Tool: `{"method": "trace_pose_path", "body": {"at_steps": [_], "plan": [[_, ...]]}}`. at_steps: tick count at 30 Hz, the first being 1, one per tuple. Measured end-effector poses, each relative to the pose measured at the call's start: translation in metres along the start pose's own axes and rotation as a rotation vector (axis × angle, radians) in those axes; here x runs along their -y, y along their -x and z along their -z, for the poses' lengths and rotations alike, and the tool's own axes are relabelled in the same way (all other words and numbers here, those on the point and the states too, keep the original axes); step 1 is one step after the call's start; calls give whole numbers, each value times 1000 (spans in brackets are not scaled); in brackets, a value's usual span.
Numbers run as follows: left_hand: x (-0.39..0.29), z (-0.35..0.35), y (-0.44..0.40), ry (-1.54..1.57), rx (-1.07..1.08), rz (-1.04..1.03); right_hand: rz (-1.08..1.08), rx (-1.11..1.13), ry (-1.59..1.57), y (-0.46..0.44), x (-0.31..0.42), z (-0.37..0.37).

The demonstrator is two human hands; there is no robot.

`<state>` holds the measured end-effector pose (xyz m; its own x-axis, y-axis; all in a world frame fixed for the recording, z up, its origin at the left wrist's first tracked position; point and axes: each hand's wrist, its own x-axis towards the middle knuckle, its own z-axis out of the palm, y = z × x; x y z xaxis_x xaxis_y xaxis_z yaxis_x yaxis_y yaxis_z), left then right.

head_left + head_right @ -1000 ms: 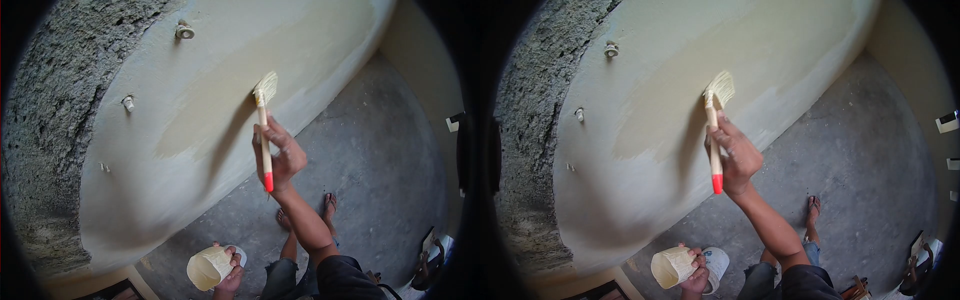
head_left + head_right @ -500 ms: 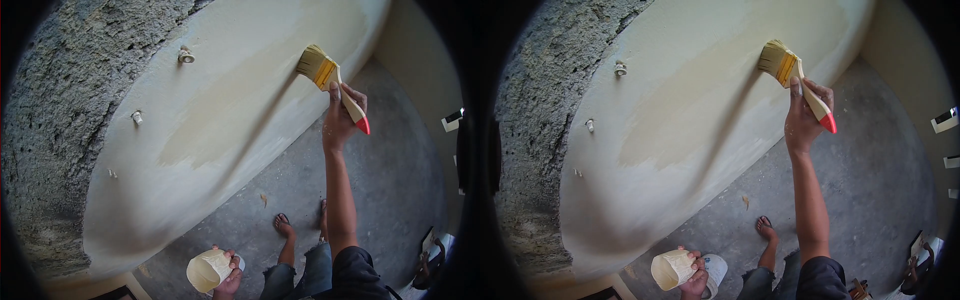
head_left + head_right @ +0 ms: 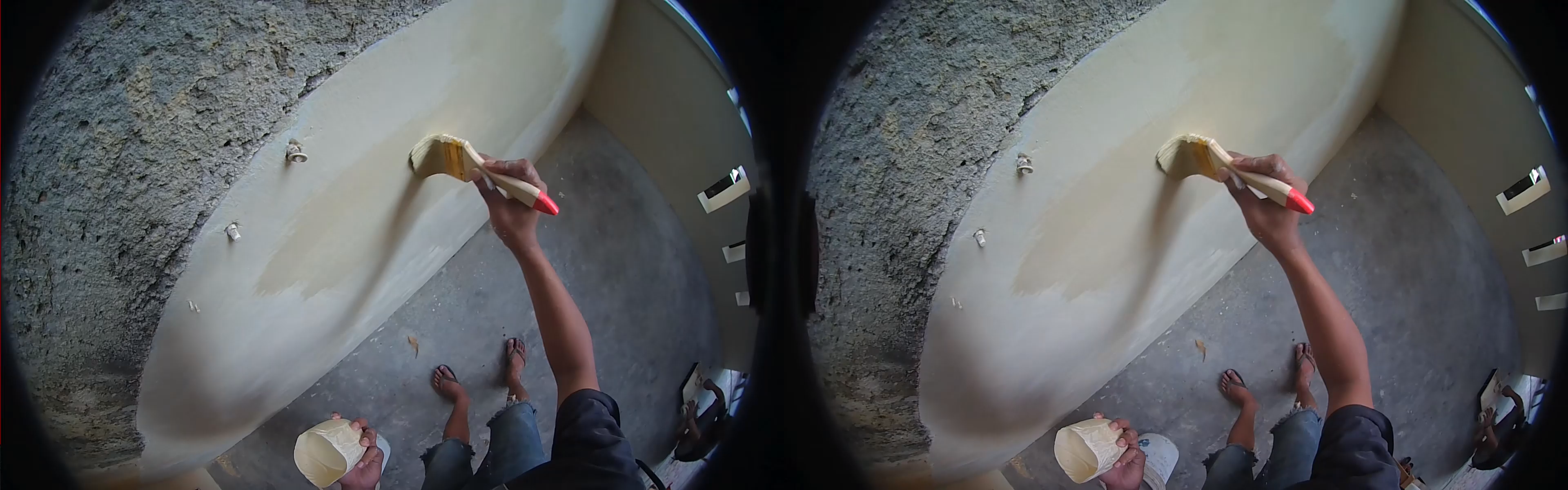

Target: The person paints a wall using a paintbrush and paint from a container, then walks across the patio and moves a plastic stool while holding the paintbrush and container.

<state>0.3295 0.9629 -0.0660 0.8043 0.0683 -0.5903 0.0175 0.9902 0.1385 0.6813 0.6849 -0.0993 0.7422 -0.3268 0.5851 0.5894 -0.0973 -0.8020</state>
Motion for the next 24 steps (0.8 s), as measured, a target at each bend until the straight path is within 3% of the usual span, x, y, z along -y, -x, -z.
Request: {"method": "trace_pose_path", "body": {"at_steps": [2, 5, 7, 9, 13, 15, 18, 21, 24], "plan": [[4, 1, 4, -58, -170, -91, 74, -106, 159, -31, 1, 24], [5, 5, 5, -27, -71, -45, 41, -412, 201, -54, -8, 38], [7, 3, 4, -56, -82, -50, 83, -432, 222, -41, 5, 17], [14, -1, 5, -89, -103, -39, 243, -138, 373, 6, 25, -28], [24, 0, 3, -34, 16, -21, 385, 231, 49, 95, 94, -91], [35, -5, 10, -81, 98, 6, 504, 449, -100, 97, 101, -88], [59, -23, 26, -104, 14, -132, 397, 540, -219, 28, 69, -42], [81, -26, 39, -95, 171, -155, 338, 310, 18, -69, 20, 47], [110, -29, 66, 0, 43, -226, 182, -74, 433, -163, -10, 160]]}}
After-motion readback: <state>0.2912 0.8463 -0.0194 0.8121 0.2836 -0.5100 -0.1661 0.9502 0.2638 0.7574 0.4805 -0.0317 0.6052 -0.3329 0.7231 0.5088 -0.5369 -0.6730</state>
